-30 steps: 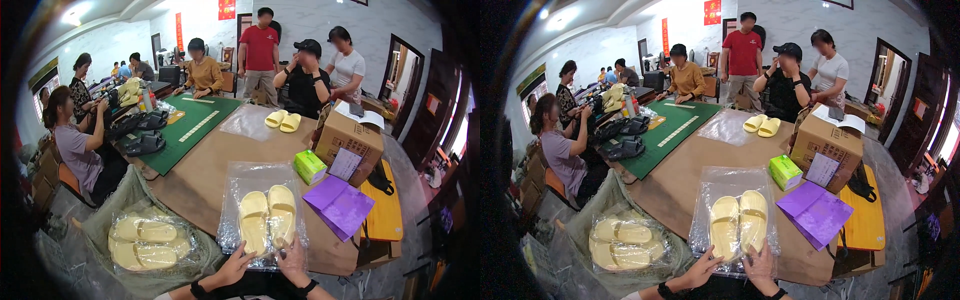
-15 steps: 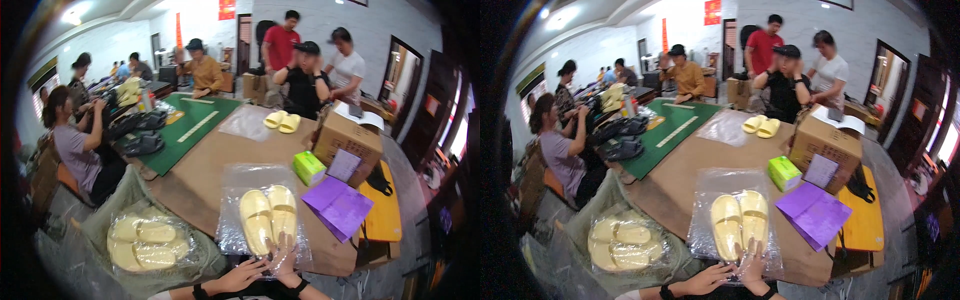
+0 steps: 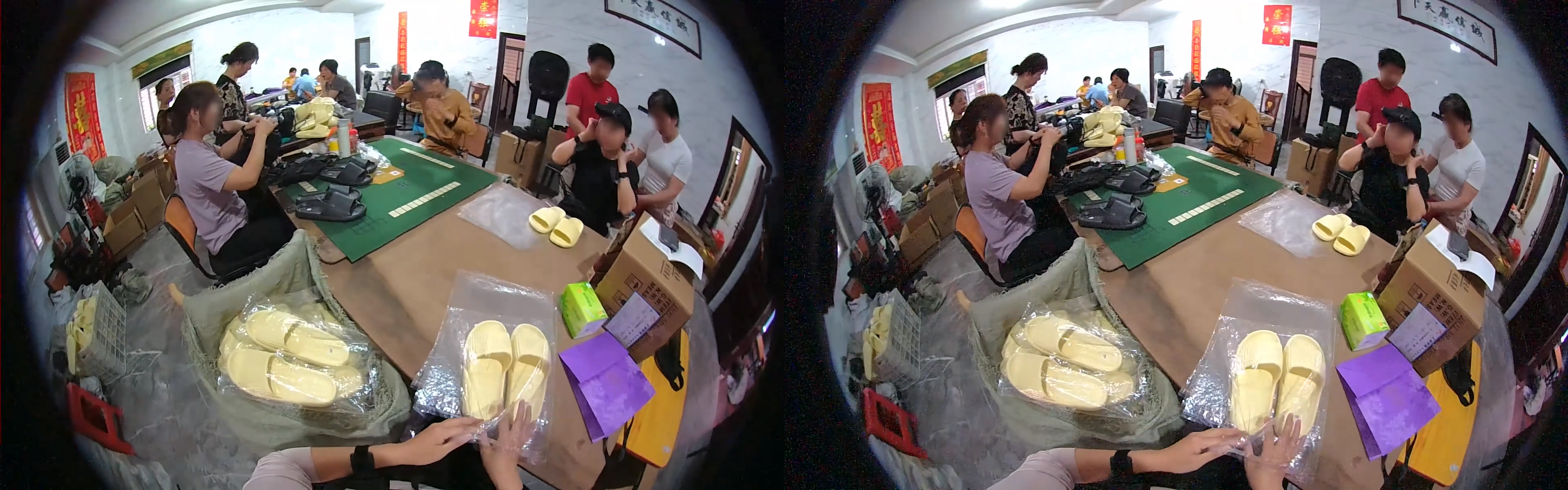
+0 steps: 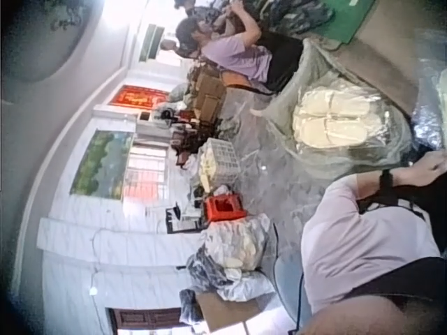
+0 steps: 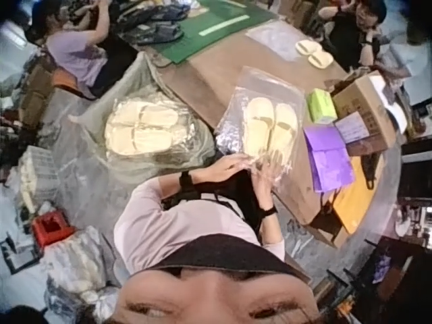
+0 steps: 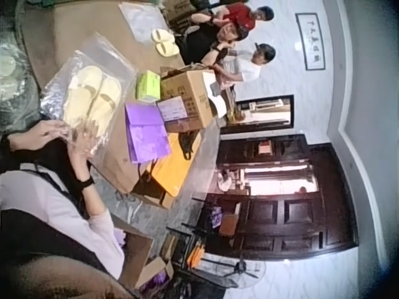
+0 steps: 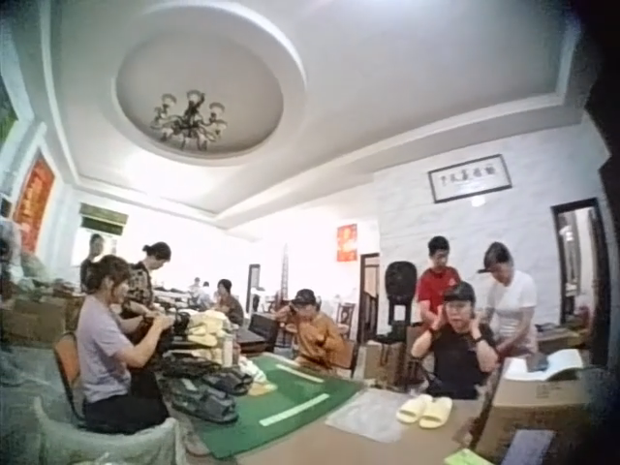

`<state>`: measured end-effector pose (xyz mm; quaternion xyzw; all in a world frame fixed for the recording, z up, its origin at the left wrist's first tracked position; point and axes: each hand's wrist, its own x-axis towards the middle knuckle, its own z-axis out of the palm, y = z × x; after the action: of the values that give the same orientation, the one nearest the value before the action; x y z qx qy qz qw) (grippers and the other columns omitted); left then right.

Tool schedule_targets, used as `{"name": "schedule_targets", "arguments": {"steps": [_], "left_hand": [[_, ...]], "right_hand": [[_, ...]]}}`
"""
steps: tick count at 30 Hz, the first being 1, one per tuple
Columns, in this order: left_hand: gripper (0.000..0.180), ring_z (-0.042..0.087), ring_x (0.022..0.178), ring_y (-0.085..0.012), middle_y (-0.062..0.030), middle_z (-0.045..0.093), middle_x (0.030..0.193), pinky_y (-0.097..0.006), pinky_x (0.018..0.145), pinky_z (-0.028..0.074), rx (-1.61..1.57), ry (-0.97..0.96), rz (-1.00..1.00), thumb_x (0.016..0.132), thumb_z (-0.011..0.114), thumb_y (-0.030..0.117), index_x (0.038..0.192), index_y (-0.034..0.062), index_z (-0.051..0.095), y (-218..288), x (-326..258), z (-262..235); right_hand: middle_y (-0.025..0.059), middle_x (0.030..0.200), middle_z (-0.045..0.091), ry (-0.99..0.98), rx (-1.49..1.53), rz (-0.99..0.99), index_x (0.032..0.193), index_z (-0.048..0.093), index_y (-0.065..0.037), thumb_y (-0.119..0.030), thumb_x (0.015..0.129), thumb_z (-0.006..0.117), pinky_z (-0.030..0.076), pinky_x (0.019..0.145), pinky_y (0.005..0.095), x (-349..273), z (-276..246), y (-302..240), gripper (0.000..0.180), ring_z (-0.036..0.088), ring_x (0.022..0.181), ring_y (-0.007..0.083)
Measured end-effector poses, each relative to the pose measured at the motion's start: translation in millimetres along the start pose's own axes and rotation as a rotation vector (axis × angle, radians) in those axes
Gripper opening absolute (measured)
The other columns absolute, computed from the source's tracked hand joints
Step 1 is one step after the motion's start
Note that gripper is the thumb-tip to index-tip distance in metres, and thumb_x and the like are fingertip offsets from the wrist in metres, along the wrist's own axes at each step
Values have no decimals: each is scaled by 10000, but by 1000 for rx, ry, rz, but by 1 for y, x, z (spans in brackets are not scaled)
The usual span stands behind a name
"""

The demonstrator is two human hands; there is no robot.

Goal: The person is packing yellow and black slides into plastic bags and organizing them on a table in a shoe manufacturing environment.

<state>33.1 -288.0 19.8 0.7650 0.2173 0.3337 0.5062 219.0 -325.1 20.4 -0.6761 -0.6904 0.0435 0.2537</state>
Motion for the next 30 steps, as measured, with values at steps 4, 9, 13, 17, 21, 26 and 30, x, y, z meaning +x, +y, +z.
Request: {"name": "schedule_targets", "arguments": {"steps": [4,9,13,17,21,26,30], "left_hand": [[345,409,1266,-238,-145,462,1345,-330,1052,309,-121,92,-83,974,439,167,1269,4,508,3,3,-5],[342,411,1263,-233,-141,472,1333,-329,1049,313,-85,71,-94,974,436,164,1266,-1,507,6,8,-5],[354,430,1245,-226,-144,486,1313,-326,1046,319,-63,61,-96,979,428,173,1284,5,490,6,8,-5],[366,471,1195,-172,-87,506,1296,-292,1024,344,-515,89,-428,986,419,187,1302,13,477,4,9,-14],[377,508,1051,-78,1,539,1248,-209,778,428,-616,95,-348,987,403,213,1328,69,472,48,19,-24],[402,473,1178,-131,-61,480,1319,-270,979,392,-1081,53,-306,979,405,142,1353,-6,393,40,9,-19],[434,442,1236,-163,-93,449,1348,-303,1054,346,-1175,-35,-248,968,430,112,1365,-40,344,35,2,-22]], "right_hand": [[174,997,645,229,135,-401,1031,625,-27,-96,824,613,463,809,398,-11,-33,-22,218,622,885,320],[206,1239,475,473,6,-686,1233,479,-77,-302,731,759,383,917,517,-35,-40,-10,617,453,1132,402],[233,1314,401,654,-83,-601,1311,397,-45,-391,655,804,301,1007,537,-16,-57,-18,847,361,1234,405],[255,1345,363,117,-4,-295,1354,333,-12,-428,592,824,244,1042,554,1,-73,-30,998,320,1266,420],[265,1383,326,18,-13,-215,1391,261,26,-420,568,829,217,1050,559,2,-61,-27,1095,295,1283,430],[213,1078,531,-41,-26,-139,1388,276,32,-175,655,765,442,825,434,6,-49,-14,905,532,969,369],[169,915,565,11,-107,-219,1260,451,-16,-49,687,668,473,705,407,3,-69,-23,613,556,824,351]]}}
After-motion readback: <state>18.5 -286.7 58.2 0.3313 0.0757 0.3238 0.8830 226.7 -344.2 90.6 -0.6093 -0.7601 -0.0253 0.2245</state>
